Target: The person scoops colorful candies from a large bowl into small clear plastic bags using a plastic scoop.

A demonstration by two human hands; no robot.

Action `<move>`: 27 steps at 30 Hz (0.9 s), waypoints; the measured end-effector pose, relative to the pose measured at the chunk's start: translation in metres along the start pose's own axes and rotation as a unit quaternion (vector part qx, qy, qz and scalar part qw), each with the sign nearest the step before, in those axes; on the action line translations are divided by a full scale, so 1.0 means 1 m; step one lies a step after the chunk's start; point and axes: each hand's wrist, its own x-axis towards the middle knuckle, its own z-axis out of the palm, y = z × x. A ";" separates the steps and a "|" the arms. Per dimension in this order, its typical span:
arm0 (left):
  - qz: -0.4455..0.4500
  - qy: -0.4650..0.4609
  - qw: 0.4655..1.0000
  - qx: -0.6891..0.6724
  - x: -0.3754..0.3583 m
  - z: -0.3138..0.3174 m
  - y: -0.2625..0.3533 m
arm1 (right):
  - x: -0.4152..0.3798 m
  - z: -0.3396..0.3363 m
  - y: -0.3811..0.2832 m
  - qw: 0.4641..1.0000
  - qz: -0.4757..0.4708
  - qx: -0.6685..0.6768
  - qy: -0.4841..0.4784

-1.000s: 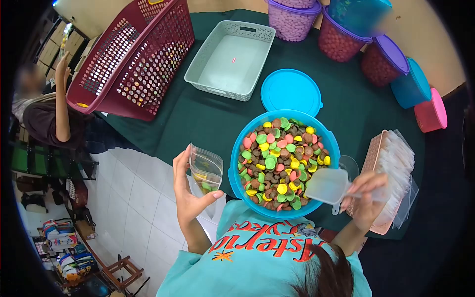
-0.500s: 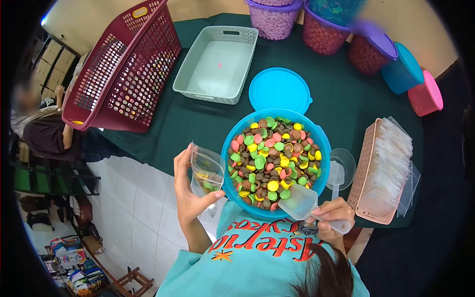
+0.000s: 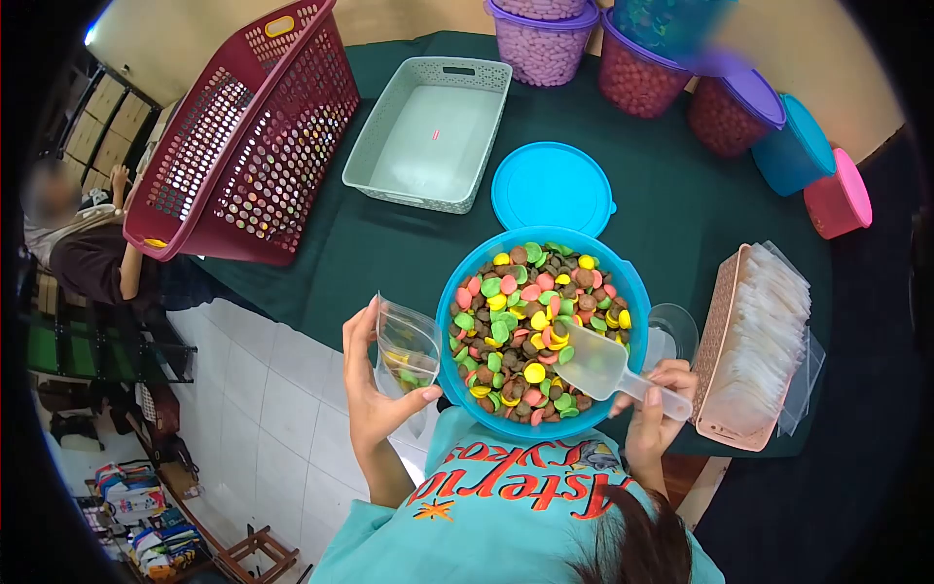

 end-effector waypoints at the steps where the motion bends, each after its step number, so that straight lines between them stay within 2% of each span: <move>1: -0.001 0.003 1.000 0.006 -0.001 -0.001 0.000 | 0.002 -0.002 -0.002 1.000 0.001 -0.001 -0.001; 3: -0.005 0.006 1.000 0.009 -0.005 -0.004 -0.004 | 0.005 -0.010 -0.005 0.993 0.073 -0.088 0.019; 4: -0.006 0.009 1.000 0.011 -0.006 -0.004 -0.005 | 0.008 -0.013 -0.002 0.991 0.084 -0.095 0.052; 7: -0.012 0.018 1.000 0.002 -0.009 -0.003 -0.007 | 0.019 -0.017 -0.005 0.984 0.144 -0.096 0.031; 9: -0.013 0.019 1.000 -0.005 -0.008 0.000 -0.004 | 0.020 -0.015 -0.002 0.983 0.152 -0.093 0.038; 11: -0.010 0.021 1.000 -0.012 -0.008 0.002 0.000 | 0.019 -0.019 0.005 0.983 0.180 -0.013 0.035; 15: 0.043 -0.028 0.999 -0.007 -0.006 0.005 0.008 | 0.021 -0.021 0.008 0.978 0.198 0.057 0.041; 17: 0.079 -0.094 0.992 0.012 -0.004 0.008 0.013 | 0.021 -0.022 0.006 0.973 0.202 0.104 0.051; 21: 0.086 -0.150 0.985 -0.015 -0.003 0.021 0.022 | 0.029 -0.020 -0.008 0.981 0.150 0.107 0.055; 23: 0.080 -0.158 0.984 -0.012 -0.003 0.026 0.028 | 0.038 -0.015 -0.021 0.985 0.080 0.124 0.084; 25: 0.082 -0.157 0.984 0.001 -0.002 0.030 0.032 | 0.044 -0.013 -0.028 0.988 0.054 0.120 0.079; 27: 0.082 -0.161 0.984 0.001 -0.001 0.030 0.033 | 0.050 0.004 -0.044 0.997 -0.013 0.066 0.028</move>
